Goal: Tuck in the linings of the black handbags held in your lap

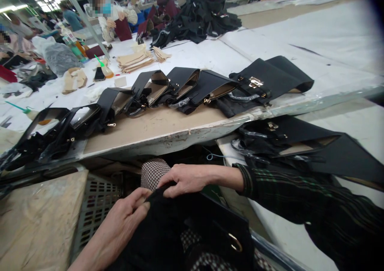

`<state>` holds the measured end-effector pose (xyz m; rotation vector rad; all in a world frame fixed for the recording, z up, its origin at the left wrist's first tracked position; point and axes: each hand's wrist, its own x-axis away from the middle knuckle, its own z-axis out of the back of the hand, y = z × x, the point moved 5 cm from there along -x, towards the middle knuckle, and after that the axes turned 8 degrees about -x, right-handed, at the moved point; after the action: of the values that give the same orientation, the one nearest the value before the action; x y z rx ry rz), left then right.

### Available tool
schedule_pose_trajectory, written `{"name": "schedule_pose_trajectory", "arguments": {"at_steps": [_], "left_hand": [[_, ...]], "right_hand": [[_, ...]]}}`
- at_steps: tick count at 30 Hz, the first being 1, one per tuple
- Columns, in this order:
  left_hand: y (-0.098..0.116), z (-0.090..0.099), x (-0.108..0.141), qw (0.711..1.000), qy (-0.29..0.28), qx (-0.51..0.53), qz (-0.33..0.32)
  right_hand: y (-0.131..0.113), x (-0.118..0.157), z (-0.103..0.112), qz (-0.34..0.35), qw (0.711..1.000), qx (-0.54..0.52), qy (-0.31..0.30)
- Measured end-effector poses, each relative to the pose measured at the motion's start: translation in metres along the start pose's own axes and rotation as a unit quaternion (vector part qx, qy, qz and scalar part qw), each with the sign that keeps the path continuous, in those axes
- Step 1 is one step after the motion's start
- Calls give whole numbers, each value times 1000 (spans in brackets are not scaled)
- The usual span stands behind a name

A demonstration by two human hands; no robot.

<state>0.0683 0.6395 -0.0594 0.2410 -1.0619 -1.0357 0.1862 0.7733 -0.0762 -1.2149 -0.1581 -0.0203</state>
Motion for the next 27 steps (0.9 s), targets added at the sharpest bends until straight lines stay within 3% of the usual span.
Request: {"name": "schedule_pose_trajectory", "arguments": {"at_steps": [3,8,13,17,20,23,27], "left_hand": [[2,-2,0,1000,-5,7,-2],[14,4,-4,994,28,-105,-19],[19,5,-12,984,76,-160,-21],[9,8,-13,988,87,-127,-6],[-1,10,3,995,59,-74,11],[-13,8,34,997,49,27,49],[-32,-3,80,973,137,153,110]], "right_hand": [[-3,-6,0,25,1000,-20,-3],[-12,-14,0,74,997,29,-18],[-16,-17,-7,113,991,72,24],[-9,-24,-11,95,993,46,59],[-7,-27,-12,74,995,29,64],[-8,-25,-11,64,995,27,71],[-3,-22,-8,39,996,11,85]]}}
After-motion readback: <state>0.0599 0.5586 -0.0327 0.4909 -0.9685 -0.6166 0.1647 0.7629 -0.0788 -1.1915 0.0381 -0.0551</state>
